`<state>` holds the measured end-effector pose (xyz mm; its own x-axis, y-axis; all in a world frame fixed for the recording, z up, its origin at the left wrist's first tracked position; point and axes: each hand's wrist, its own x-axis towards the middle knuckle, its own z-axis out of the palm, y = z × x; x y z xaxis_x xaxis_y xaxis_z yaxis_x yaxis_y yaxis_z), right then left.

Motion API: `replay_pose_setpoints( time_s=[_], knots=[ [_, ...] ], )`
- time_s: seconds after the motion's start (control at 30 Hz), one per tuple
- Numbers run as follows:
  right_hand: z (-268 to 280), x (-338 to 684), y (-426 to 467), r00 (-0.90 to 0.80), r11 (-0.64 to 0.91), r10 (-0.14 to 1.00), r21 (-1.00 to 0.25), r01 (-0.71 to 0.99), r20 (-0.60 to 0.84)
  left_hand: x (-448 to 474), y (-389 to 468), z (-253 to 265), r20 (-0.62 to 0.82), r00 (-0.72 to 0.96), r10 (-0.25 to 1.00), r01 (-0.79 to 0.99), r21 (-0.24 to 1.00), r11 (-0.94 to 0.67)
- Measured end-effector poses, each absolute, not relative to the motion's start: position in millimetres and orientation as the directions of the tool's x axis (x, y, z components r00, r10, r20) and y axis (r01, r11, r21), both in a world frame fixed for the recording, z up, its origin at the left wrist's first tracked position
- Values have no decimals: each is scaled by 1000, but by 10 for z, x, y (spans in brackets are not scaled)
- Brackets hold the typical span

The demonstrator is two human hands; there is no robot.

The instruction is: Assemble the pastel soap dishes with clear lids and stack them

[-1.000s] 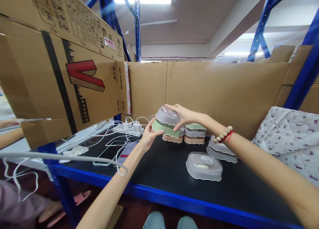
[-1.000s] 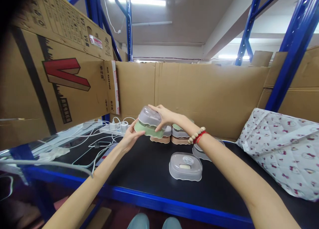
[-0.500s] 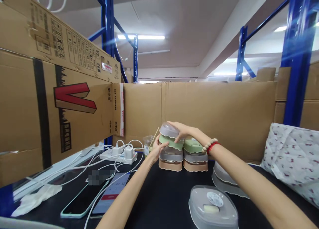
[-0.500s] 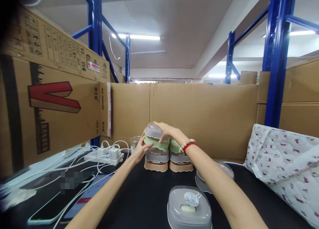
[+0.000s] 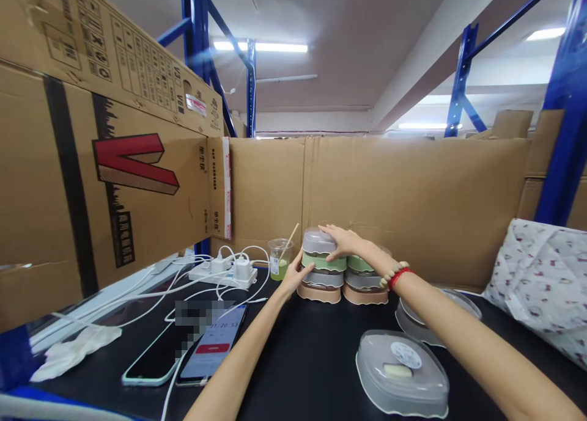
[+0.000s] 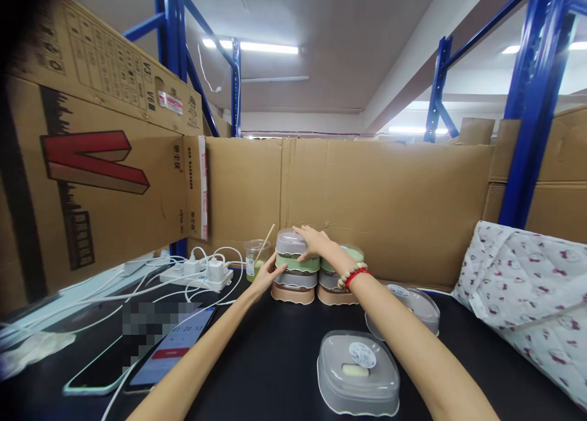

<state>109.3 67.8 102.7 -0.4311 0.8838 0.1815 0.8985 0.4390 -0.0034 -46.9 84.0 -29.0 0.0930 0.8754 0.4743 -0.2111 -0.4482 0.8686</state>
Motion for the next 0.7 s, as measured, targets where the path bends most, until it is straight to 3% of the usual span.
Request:
replay_pose_setpoints(
  time_s=[0.2,0.37,0.57,0.63,0.7],
  knots=[
    [905,1135,683,-442,464,852,-12,886,281,-414,759,-250,400,-1,917,-141,907,-396],
    [853,1132,717,-444,486,819,-30,873,364,-485,475,-194,310,-107,945,97,949,-301],
    [997,1719,569,-436,547,790,-172,820,432,-419,-164,-225,507,131,852,319,792,-520],
    [964,2147,470,-345,407,887,-166,898,307,-287,-377,-251,450,380,808,325,753,-572],
    [848,2583,351,-133,139,989,-106,985,61,-111,-534,-295,288,581,761,366,743,-560]
  ],
)
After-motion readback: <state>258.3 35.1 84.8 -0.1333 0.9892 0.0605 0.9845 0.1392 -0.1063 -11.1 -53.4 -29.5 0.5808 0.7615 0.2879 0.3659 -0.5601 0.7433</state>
